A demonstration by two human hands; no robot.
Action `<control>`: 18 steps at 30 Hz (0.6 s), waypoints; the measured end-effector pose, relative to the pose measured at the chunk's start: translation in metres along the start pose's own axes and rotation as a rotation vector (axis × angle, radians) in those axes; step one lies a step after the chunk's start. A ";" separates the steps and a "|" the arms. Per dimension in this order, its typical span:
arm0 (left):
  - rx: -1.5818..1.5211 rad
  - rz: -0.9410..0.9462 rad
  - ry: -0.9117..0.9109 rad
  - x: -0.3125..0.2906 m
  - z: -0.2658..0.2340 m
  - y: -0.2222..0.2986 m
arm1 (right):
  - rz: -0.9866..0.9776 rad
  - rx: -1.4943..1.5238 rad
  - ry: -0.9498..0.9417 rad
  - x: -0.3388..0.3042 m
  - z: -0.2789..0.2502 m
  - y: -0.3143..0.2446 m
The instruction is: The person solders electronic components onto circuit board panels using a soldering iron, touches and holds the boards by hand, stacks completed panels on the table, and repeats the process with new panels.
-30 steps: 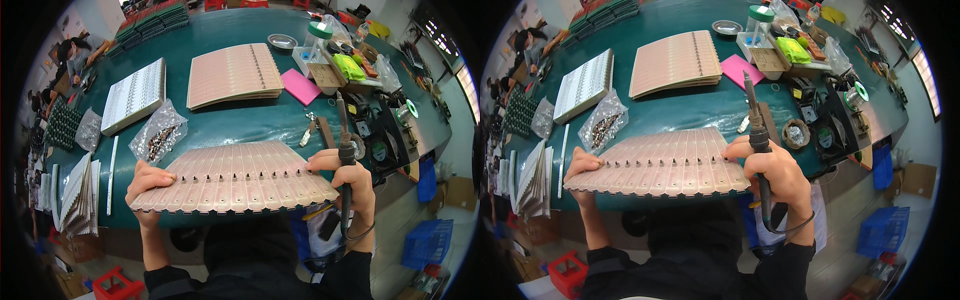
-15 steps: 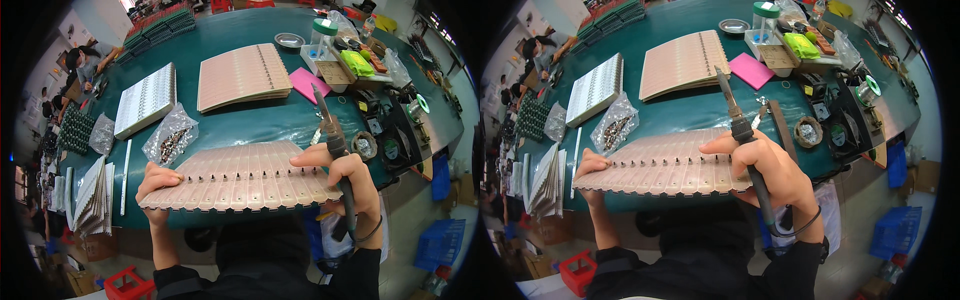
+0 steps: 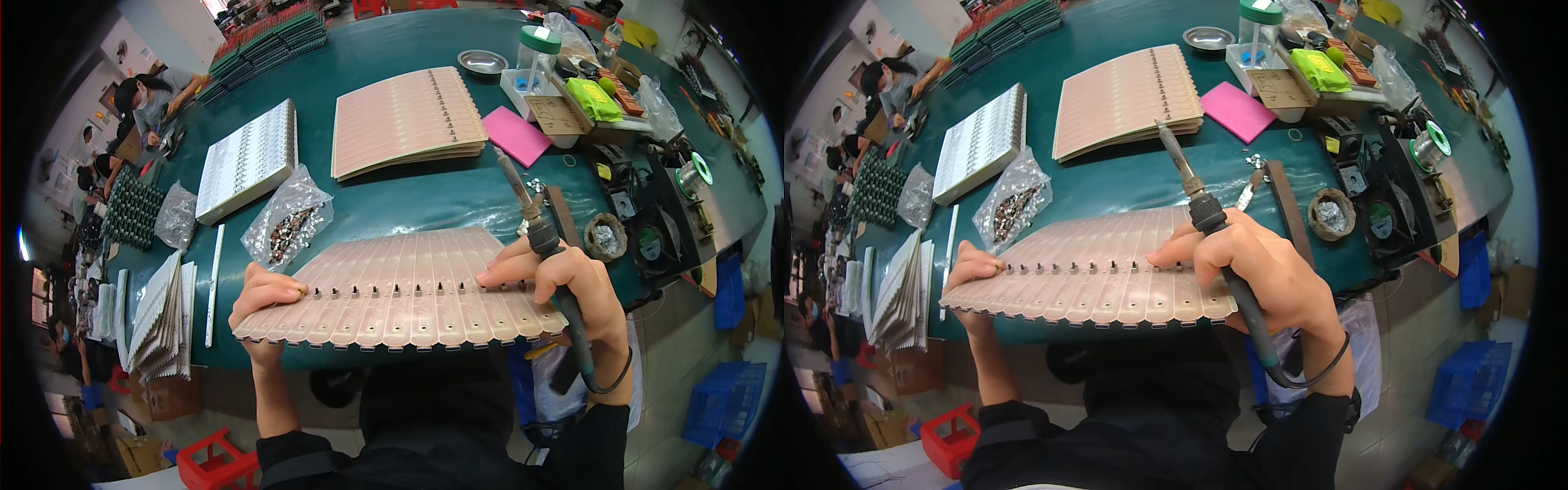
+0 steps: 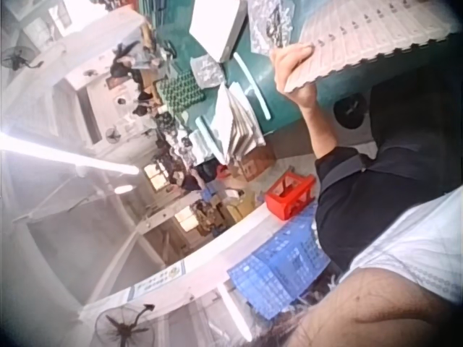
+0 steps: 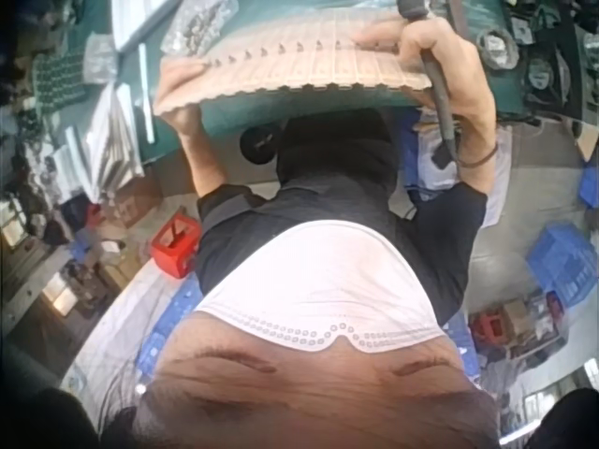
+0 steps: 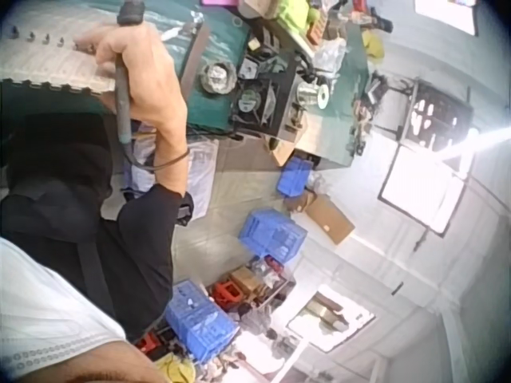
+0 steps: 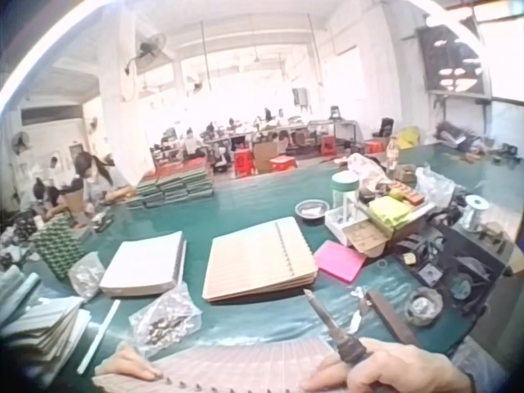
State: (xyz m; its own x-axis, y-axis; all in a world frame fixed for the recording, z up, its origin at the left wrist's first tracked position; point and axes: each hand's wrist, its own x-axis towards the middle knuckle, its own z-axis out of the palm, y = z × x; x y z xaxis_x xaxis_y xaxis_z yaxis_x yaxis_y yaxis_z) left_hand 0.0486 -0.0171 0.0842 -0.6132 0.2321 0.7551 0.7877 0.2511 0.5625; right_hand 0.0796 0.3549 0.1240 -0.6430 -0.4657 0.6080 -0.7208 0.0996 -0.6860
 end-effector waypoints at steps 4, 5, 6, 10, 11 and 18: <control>0.008 -0.010 0.005 0.000 0.000 0.002 | 0.032 0.050 0.032 -0.001 0.003 0.000; 0.009 -0.010 0.005 0.000 0.000 0.002 | 0.031 0.051 0.032 -0.001 0.004 0.001; 0.009 -0.009 0.005 0.000 0.000 0.002 | 0.032 0.055 0.035 0.000 0.004 0.000; 0.010 -0.006 0.005 0.000 0.001 0.001 | 0.024 0.024 0.027 0.001 0.001 -0.001; 0.010 -0.006 0.006 0.001 0.001 0.001 | 0.024 0.023 0.026 0.001 0.001 -0.002; 0.023 -0.003 0.000 0.001 -0.001 0.001 | 0.042 0.043 0.024 0.006 -0.001 -0.009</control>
State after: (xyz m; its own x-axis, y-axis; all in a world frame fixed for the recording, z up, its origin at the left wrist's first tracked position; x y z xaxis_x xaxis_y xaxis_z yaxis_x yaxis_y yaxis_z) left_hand 0.0486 -0.0171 0.0861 -0.6154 0.2316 0.7534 0.7845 0.2729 0.5568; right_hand 0.0824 0.3522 0.1341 -0.6789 -0.4407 0.5873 -0.6816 0.0809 -0.7272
